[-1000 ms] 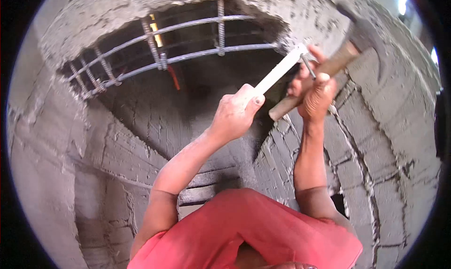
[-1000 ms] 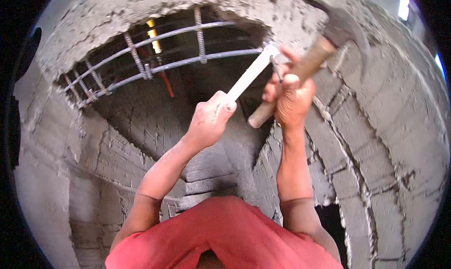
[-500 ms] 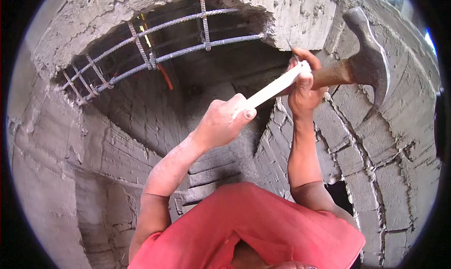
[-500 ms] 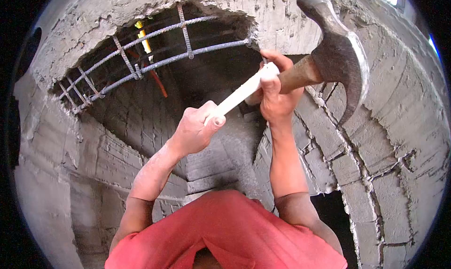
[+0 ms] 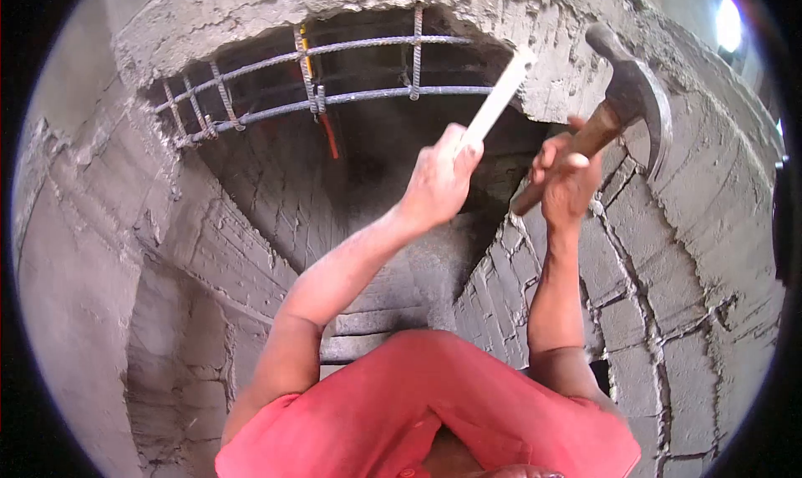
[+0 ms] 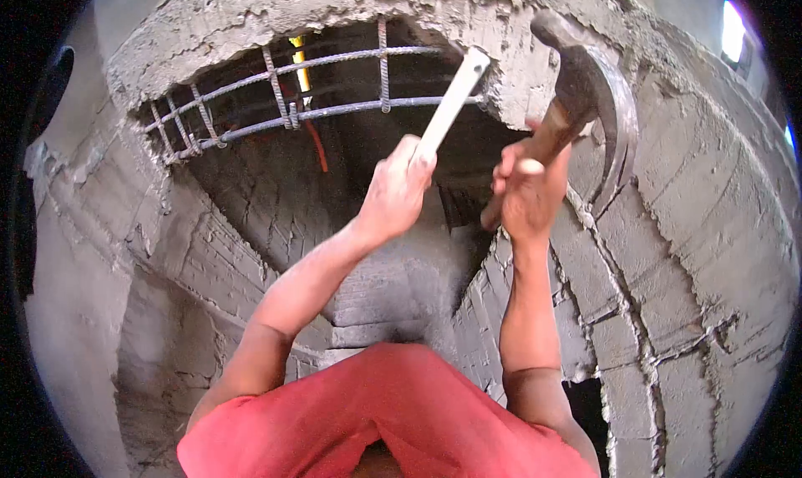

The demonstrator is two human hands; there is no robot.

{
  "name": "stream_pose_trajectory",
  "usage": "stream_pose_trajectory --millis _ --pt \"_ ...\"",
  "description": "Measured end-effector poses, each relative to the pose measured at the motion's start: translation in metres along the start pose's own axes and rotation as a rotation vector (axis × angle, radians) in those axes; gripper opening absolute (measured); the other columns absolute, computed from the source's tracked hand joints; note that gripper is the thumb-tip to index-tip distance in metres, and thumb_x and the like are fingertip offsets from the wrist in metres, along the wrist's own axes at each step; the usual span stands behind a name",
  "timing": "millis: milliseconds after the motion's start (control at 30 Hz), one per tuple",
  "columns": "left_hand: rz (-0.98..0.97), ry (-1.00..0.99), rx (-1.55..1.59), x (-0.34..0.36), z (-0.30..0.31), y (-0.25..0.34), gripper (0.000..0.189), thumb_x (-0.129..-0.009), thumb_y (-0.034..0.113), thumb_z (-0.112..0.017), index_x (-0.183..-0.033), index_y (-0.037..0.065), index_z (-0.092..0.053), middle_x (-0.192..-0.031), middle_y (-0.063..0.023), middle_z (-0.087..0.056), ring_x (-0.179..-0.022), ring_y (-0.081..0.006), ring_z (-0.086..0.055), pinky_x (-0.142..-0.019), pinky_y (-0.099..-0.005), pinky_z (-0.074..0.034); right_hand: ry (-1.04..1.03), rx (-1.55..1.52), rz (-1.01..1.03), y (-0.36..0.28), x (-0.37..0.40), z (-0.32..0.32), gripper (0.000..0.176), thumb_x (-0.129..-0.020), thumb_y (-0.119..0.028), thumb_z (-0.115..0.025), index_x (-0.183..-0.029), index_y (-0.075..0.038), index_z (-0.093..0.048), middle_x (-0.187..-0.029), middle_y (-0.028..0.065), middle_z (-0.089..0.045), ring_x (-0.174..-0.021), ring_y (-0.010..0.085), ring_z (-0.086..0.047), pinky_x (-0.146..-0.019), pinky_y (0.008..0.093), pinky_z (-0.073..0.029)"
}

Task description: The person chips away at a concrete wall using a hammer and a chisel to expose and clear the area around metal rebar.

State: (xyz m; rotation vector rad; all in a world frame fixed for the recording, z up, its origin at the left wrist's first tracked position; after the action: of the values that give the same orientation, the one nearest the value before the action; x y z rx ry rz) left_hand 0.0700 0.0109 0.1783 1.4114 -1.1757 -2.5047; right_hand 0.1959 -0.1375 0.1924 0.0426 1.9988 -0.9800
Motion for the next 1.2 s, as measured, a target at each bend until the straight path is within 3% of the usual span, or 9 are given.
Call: stream_pose_trajectory --millis 400,667,733,800,867,933,1000,1133,1200 --pt "0.005 0.195 0.041 -0.058 -0.003 -0.025 0.044 -0.105 0.045 -0.043 -0.091 0.003 -0.048 -0.063 -0.0122 -0.051 -0.059 -0.0268 -0.056 -0.058 -0.0413 -0.045 -0.053 -0.036 -0.025 -0.01 0.046 0.018 0.062 -0.094 -0.062 -0.053 -0.124 -0.009 -0.046 -0.081 0.0061 -0.051 -0.067 0.02 -0.052 -0.063 0.0348 -0.048" --pt "0.047 0.165 0.113 -0.062 -0.005 -0.02 0.042 -0.105 0.043 -0.043 -0.091 0.004 -0.048 -0.063 -0.0087 -0.052 -0.058 -0.0218 -0.056 -0.057 -0.039 -0.045 -0.135 -0.2 0.888 -0.143 0.016 -0.043 0.081 -0.085 -0.079 -0.043 -0.121 -0.007 -0.044 -0.081 0.011 -0.054 -0.062 0.0247 -0.054 -0.058 0.0398 -0.051" --pt "0.021 0.17 0.1 -0.062 -0.002 -0.018 0.042 -0.105 0.043 -0.043 -0.091 0.004 -0.049 -0.063 -0.0098 -0.051 -0.058 -0.0222 -0.056 -0.058 -0.0382 -0.046 -0.092 -0.043 0.689 -0.075 -0.01 -0.036 0.072 -0.092 -0.072 -0.043 -0.111 -0.003 -0.05 -0.075 0.0087 -0.055 -0.059 0.0201 -0.054 -0.053 0.0345 -0.048" --pt "0.058 0.167 0.104 -0.066 0.0 -0.019 0.042 -0.105 0.043 -0.043 -0.091 0.003 -0.049 -0.063 -0.0105 -0.051 -0.058 -0.0227 -0.056 -0.058 -0.0384 -0.046 -0.158 0.506 0.07 0.008 -0.035 -0.039 0.059 -0.1 -0.059 -0.042 -0.102 -0.001 -0.054 -0.07 0.0057 -0.055 -0.054 0.0139 -0.052 -0.049 0.0283 -0.044" --pt "0.125 0.156 0.094 -0.062 0.003 -0.02 0.044 -0.105 0.044 -0.043 -0.091 0.003 -0.051 -0.064 -0.0128 -0.051 -0.059 -0.0249 -0.056 -0.059 -0.04 -0.046 -0.112 0.521 0.023 0.01 -0.023 -0.028 0.053 -0.103 -0.052 -0.039 -0.102 -0.001 -0.054 -0.068 0.0044 -0.054 -0.052 0.012 -0.05 -0.047 0.0262 -0.042" --pt "-0.037 0.252 0.003 -0.063 0.014 -0.012 0.046 -0.104 0.046 -0.043 -0.091 0.002 -0.05 -0.065 -0.0132 -0.053 -0.06 -0.026 -0.056 -0.059 -0.0414 -0.046 0.002 0.222 -0.004 -0.004 -0.02 -0.031 0.042 -0.106 -0.041 -0.039 -0.105 -0.002 -0.053 -0.07 0.0038 -0.055 -0.053 0.0106 -0.051 -0.047 0.0228 -0.042" --pt "0.04 0.177 0.064 -0.06 0.008 -0.023 0.047 -0.104 0.047 -0.042 -0.092 0.003 -0.051 -0.067 -0.0139 -0.054 -0.062 -0.0266 -0.058 -0.061 -0.042 -0.046 -0.087 -0.095 0.227 -0.052 -0.017 -0.047 0.051 -0.096 -0.053 -0.055 -0.109 -0.004 -0.05 -0.076 0.0089 -0.054 -0.061 0.019 -0.055 -0.057 0.0326 -0.05" --pt "0.082 0.147 0.096 -0.063 0.005 -0.034 0.045 -0.104 0.045 -0.043 -0.092 0.003 -0.05 -0.069 -0.0164 -0.054 -0.063 -0.0324 -0.057 -0.061 -0.0428 -0.045 -0.145 -0.251 0.852 -0.096 -0.002 -0.052 0.081 -0.079 -0.083 -0.047 -0.11 -0.008 -0.048 -0.076 0.0103 -0.055 -0.061 0.0253 -0.055 -0.06 0.0415 -0.052" --pt "-0.024 0.216 0.035 -0.062 0.013 -0.027 0.042 -0.104 0.042 -0.044 -0.093 0.002 -0.051 -0.07 -0.0205 -0.054 -0.066 -0.0423 -0.055 -0.061 -0.0445 -0.045 -0.391 -0.185 0.623 -0.004 -0.028 -0.039 0.073 -0.089 -0.074 -0.048 -0.097 -0.002 -0.055 -0.072 0.0095 -0.056 -0.057 0.0209 -0.055 -0.054 0.0333 -0.05"
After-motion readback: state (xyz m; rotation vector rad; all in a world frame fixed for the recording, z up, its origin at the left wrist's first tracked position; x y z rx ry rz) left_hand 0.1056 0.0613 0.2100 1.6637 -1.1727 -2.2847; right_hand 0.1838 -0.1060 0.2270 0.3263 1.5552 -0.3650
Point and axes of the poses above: each hand's wrist, its own x-axis away from the middle knuckle, its own z-axis out of the back of the hand, y = z × x, the point moved 10 cm from there along -x, towards the middle knuckle
